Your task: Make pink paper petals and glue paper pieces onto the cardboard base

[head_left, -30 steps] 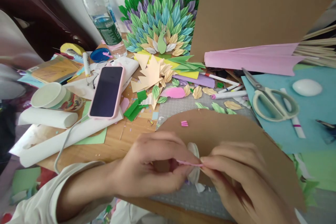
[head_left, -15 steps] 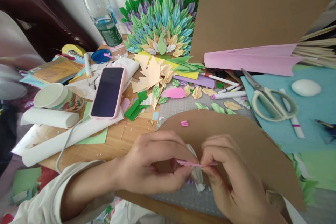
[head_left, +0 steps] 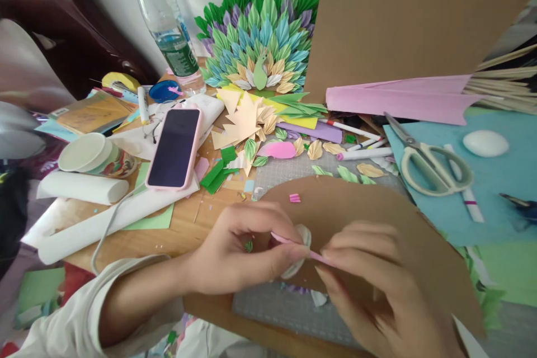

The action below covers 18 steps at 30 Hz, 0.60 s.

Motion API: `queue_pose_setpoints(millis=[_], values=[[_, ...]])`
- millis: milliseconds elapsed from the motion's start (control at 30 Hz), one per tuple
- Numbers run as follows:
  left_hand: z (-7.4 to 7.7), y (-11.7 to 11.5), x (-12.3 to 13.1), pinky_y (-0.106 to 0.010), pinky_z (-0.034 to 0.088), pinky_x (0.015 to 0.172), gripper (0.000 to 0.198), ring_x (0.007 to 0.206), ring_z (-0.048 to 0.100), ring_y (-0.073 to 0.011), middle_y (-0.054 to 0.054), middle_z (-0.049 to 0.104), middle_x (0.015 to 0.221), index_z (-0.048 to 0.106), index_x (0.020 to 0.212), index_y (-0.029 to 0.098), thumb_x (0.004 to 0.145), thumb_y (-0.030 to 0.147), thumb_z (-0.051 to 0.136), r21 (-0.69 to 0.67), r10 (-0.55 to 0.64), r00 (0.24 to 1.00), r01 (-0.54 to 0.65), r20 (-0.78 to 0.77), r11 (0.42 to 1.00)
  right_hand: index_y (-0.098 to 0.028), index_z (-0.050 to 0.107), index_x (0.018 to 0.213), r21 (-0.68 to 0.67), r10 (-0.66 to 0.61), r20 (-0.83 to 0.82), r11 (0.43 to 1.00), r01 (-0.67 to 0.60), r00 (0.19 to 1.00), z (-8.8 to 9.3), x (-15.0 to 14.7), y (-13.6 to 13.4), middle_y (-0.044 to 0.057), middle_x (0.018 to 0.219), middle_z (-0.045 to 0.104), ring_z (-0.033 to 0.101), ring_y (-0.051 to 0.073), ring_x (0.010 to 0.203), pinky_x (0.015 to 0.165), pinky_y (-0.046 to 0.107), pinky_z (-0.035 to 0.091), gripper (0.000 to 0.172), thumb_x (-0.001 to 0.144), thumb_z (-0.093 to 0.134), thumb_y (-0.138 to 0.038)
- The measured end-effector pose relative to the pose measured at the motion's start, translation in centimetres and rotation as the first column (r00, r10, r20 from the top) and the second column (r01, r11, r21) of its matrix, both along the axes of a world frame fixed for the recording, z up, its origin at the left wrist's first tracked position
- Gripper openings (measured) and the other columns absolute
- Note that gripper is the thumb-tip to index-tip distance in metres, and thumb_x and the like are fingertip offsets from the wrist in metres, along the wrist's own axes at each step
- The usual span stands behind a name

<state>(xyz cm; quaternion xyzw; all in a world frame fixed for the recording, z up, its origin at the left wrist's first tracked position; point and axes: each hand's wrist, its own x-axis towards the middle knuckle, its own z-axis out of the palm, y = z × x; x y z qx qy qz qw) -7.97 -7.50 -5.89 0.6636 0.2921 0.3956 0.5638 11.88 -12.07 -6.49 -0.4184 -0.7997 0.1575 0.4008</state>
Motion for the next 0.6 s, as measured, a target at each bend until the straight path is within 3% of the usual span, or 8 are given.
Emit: queue_pose_setpoints(millis=[67,133,200,267,400,600], values=[[0.2,-0.1,0.1,-0.019,0.048,0.052,0.01,0.057,0.058,-0.0105,-0.006,0.068,0.064,0.072,0.073,0.011,0.081,0.008,0.067,-0.105,-0.007,0.999,0.011,0.034,0.994,-0.019,0.06,0.106,0.112,-0.035,0.086,0.993,0.025,0.996,0.0,0.3,0.0,0.003,0.087,0.068,0.061,0.017,0.086,0.08,0.033,0.052,0.027,0.085,0.059,-0.002],[0.3,-0.1,0.3,-0.016,0.047,0.05,0.011,0.054,0.056,-0.0081,-0.003,0.066,0.061,0.072,0.072,0.01,0.08,0.005,0.066,-0.216,-0.012,0.997,0.028,0.075,0.976,-0.016,0.062,0.109,0.236,-0.005,0.173,0.971,-0.036,0.985,-0.1,0.8,0.1,0.005,0.089,0.069,0.061,0.019,0.089,0.084,0.036,0.05,0.029,0.084,0.06,-0.003],[0.4,-0.2,0.4,-0.014,0.044,0.046,0.013,0.048,0.051,-0.0051,-0.001,0.064,0.06,0.071,0.071,0.01,0.08,0.003,0.065,-0.309,-0.017,0.994,0.049,0.108,0.95,-0.012,0.063,0.114,0.288,0.032,0.247,0.952,-0.105,0.969,-0.4,1.3,0.1,0.007,0.093,0.07,0.06,0.021,0.093,0.087,0.039,0.049,0.03,0.085,0.059,-0.005],[0.3,-0.2,0.4,-0.013,0.042,0.044,0.013,0.046,0.049,-0.0041,-0.001,0.063,0.06,0.071,0.07,0.01,0.08,0.003,0.065,-0.344,-0.028,0.993,0.067,0.115,0.936,-0.011,0.064,0.116,0.295,0.01,0.263,0.951,-0.091,0.965,-0.6,1.6,-0.1,0.008,0.095,0.07,0.061,0.023,0.094,0.086,0.042,0.049,0.03,0.087,0.057,-0.007],[0.1,-0.2,0.3,-0.016,0.048,0.052,0.009,0.057,0.056,-0.008,-0.003,0.066,0.064,0.07,0.071,0.009,0.075,0.001,0.069,-0.23,-0.045,0.992,0.07,0.115,0.971,-0.014,0.065,0.109,0.261,-0.034,0.173,0.965,-0.012,0.984,-0.5,0.9,-0.5,0.005,0.09,0.07,0.061,0.019,0.088,0.085,0.038,0.049,0.025,0.086,0.058,-0.004],[0.0,-0.1,0.1,-0.019,0.049,0.054,0.01,0.059,0.058,-0.01,-0.004,0.066,0.067,0.07,0.078,0.009,0.072,0.003,0.076,-0.037,-0.059,0.996,0.061,0.07,0.997,-0.015,0.061,0.103,0.022,-0.047,-0.033,0.999,0.048,0.998,0.3,-0.7,-0.9,0.004,0.089,0.064,0.055,0.013,0.088,0.082,0.027,0.046,0.021,0.09,0.053,-0.001]])
